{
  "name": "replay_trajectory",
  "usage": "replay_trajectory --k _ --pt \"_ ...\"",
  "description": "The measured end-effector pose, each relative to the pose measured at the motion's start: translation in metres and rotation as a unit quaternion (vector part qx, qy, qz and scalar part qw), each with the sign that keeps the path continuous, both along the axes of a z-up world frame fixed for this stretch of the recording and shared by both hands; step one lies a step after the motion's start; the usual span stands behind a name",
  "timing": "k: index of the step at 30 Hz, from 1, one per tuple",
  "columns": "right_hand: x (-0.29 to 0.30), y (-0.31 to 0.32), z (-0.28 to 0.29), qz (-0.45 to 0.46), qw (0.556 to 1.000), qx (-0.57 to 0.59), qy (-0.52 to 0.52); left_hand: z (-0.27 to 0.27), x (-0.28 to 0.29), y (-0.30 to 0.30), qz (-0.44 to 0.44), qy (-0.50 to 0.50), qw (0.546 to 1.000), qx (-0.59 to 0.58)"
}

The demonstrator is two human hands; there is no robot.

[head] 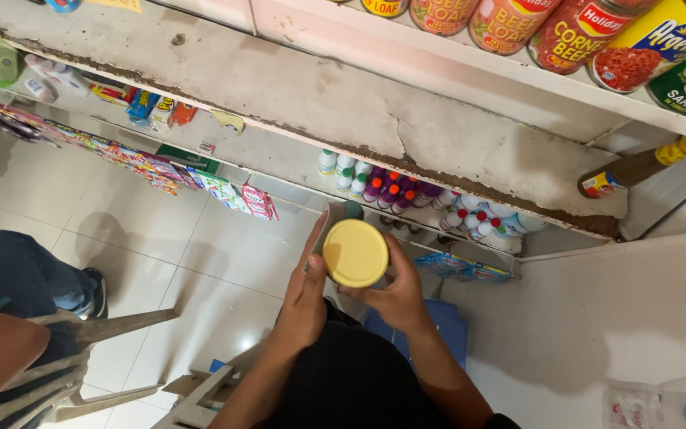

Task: Wiping a small plastic jar with a blue cleaning cloth while seated in a grocery store aisle.

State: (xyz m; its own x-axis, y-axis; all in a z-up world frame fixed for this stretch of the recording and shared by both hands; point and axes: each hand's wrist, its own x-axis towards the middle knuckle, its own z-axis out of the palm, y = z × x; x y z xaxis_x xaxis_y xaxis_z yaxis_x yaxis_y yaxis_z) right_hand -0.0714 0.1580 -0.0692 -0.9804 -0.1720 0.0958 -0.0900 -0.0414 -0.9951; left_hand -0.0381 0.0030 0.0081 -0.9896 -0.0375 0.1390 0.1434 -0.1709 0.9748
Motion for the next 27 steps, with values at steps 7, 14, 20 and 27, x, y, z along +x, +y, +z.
replay_trajectory --k 7,14,20,27 --pt "-0.005 0.006 -0.004 -0.026 1.000 -0.010 -0.014 0.001 0.010 0.007 -0.015 -0.020 0.997 -0.076" --pt "-0.004 0.004 0.008 -0.039 0.998 0.008 0.053 -0.004 0.014 0.007 -0.052 -0.008 0.996 -0.071" --pt "0.006 0.002 0.023 0.075 0.994 0.044 0.070 -0.006 0.009 0.000 -0.009 -0.026 0.998 -0.058" --pt "0.003 0.006 0.024 0.069 0.996 0.042 0.029 -0.014 0.007 0.000 0.024 -0.065 0.996 -0.060"
